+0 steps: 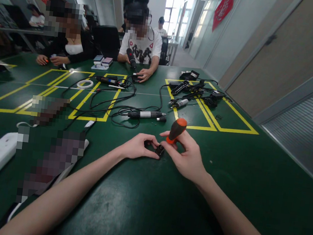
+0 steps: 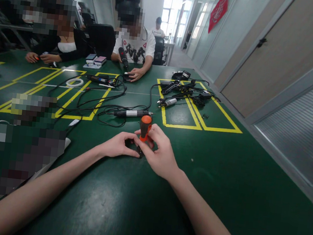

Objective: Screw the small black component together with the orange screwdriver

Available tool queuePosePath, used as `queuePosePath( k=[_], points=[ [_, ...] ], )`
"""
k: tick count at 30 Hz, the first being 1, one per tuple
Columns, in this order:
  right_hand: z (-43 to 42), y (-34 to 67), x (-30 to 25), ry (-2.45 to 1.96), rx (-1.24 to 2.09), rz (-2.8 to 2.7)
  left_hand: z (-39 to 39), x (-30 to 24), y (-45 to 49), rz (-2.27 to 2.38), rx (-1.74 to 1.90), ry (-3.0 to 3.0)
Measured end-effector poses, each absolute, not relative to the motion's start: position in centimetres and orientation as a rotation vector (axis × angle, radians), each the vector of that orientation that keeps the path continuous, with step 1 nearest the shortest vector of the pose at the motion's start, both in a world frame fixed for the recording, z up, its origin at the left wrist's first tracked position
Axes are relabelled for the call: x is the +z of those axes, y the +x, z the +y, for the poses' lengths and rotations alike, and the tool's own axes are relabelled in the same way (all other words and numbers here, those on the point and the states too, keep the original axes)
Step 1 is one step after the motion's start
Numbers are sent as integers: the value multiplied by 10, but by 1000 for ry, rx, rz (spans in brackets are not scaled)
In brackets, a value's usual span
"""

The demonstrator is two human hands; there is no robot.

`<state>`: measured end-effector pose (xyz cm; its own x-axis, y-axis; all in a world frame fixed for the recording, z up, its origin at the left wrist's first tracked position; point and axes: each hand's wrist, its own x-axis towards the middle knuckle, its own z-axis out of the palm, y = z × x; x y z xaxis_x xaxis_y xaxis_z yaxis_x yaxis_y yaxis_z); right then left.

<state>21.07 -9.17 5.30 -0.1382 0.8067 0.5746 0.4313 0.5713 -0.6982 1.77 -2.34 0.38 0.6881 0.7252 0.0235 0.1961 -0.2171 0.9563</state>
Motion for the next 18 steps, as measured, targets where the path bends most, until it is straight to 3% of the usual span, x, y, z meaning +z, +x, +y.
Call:
queuePosePath(
  k=[11, 18],
  points=[
    [-88, 208, 39, -1001, 693, -1354, -24, 7, 18, 758, 568, 1769],
    [-91, 206, 38, -972, 682, -1482, -24, 8, 18, 740, 569, 1766]
  ],
)
